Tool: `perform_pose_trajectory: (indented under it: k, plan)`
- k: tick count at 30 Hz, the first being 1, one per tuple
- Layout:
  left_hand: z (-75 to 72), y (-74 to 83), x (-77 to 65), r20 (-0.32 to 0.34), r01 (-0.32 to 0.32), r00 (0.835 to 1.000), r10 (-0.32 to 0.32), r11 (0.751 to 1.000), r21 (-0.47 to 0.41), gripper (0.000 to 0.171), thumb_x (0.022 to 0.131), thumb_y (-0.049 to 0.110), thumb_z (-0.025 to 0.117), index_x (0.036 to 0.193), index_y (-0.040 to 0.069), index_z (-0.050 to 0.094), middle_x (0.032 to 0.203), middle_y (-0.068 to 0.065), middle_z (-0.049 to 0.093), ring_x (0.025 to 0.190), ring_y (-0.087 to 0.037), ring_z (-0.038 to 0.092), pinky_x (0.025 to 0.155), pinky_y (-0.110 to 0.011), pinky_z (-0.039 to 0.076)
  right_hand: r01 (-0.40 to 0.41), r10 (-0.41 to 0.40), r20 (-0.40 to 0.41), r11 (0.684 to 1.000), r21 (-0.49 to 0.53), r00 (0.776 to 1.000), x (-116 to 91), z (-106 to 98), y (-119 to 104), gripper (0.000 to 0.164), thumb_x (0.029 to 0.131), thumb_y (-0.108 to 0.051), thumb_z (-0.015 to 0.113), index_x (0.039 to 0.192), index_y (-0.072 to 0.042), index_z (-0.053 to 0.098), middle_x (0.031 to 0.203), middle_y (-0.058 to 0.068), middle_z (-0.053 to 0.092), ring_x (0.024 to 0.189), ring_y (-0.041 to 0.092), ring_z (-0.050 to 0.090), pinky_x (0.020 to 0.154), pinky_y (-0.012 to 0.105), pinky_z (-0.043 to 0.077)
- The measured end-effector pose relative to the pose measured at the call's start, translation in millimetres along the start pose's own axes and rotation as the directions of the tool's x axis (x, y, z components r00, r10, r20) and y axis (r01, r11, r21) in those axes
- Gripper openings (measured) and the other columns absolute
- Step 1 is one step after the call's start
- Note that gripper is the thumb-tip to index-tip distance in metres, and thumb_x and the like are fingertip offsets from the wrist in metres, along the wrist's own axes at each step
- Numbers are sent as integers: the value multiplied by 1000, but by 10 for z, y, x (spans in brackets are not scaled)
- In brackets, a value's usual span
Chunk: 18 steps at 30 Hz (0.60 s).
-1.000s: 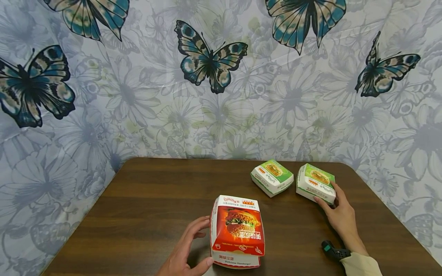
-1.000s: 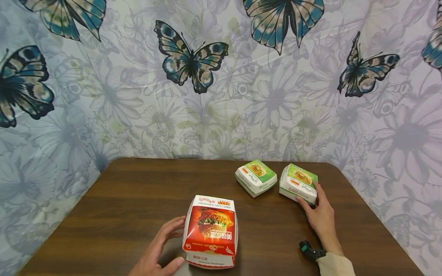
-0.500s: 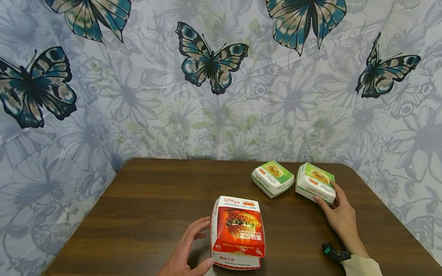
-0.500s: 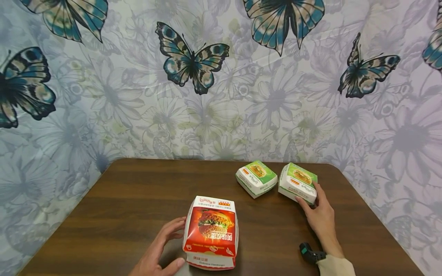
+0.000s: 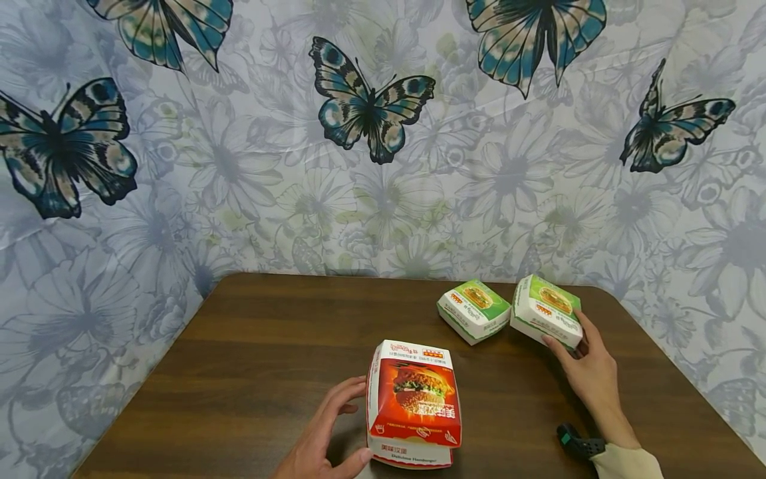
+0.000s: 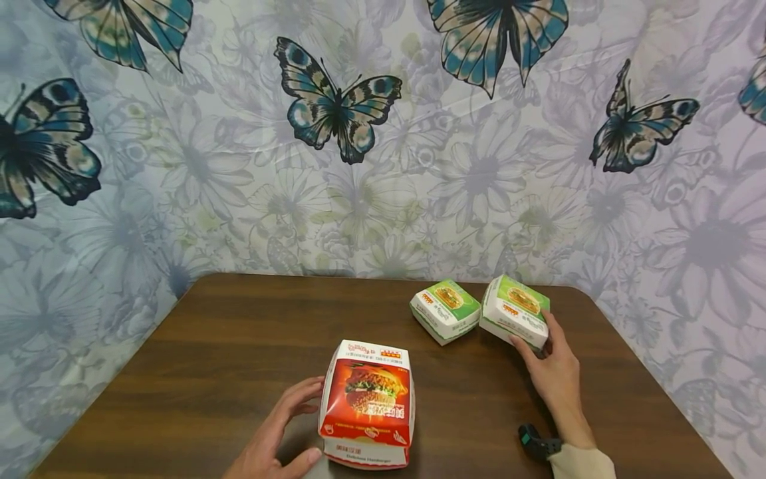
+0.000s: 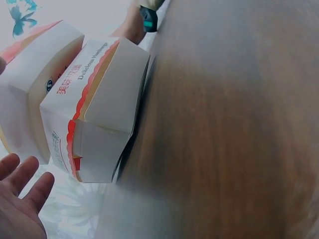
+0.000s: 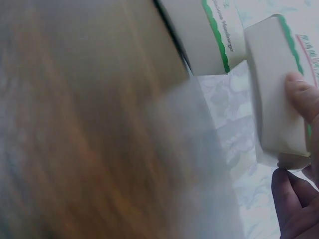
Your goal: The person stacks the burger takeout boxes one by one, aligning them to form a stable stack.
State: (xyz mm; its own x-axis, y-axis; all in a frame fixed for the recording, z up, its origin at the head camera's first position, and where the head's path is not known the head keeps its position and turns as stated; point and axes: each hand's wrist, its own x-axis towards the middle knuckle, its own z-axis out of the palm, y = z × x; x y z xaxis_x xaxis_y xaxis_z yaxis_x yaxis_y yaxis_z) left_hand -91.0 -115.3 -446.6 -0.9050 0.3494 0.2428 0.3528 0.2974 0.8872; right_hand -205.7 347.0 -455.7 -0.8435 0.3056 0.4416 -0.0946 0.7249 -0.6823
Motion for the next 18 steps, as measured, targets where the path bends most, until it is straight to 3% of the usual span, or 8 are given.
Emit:
perform_pose_trajectory:
  k: [2,4,6,9,11,13,18]
  plan:
    - [3,2,2,-4,6,1000,-6,1000,1,71,94,24,76,153,33,39,161,1,36,136,-23,46,108,-38,49,22,-22,-10,1000,10,1000,10,-1,-54,86,91,-24,81,162,-16,34,140,31,59,119,44,63,77,-7,36]
    - [5,-2,4,-7,3,1000,-3,1000,0,71,93,24,76,152,33,39,161,1,36,135,-24,46,108,-38,50,36,-36,-17,999,18,999,15,-5,-103,85,90,-23,82,161,-17,35,140,31,59,119,33,65,78,-7,36]
    - [5,-15,4,-9,-21,1000,21,1000,4,71,93,23,76,153,33,38,160,0,36,135,-23,46,107,-38,50,54,-53,-27,998,30,998,20,-10,-142,85,90,-21,83,161,-18,36,140,30,59,116,9,65,79,-7,37]
    - [3,-38,7,-6,-66,998,66,998,12,71,94,21,75,154,31,38,160,-1,37,135,-20,47,106,-38,51,83,-81,-43,996,43,996,26,-16,-199,85,88,-19,83,160,-18,38,140,29,60,107,-21,49,81,-6,36]
    - [0,-52,8,-4,-89,996,89,996,18,71,95,20,75,154,30,37,160,-2,37,134,-19,47,106,-38,51,107,-104,-51,993,56,993,31,-19,-243,86,87,-17,84,160,-18,38,138,28,61,100,-30,40,82,-6,36]
    - [-3,-58,10,-2,-96,995,96,995,22,71,95,20,74,154,30,37,160,-2,37,134,-19,47,105,-38,51,133,-130,-54,989,57,990,34,-26,-294,86,87,-16,85,160,-17,39,136,27,62,100,-31,39,82,-6,37]
    - [-7,-49,14,7,-44,999,44,999,4,70,95,22,74,154,32,37,160,0,36,134,-21,47,107,-38,50,194,-191,-59,980,44,980,39,-58,-436,85,85,-15,86,158,-18,42,130,26,65,99,-30,41,79,-5,39]
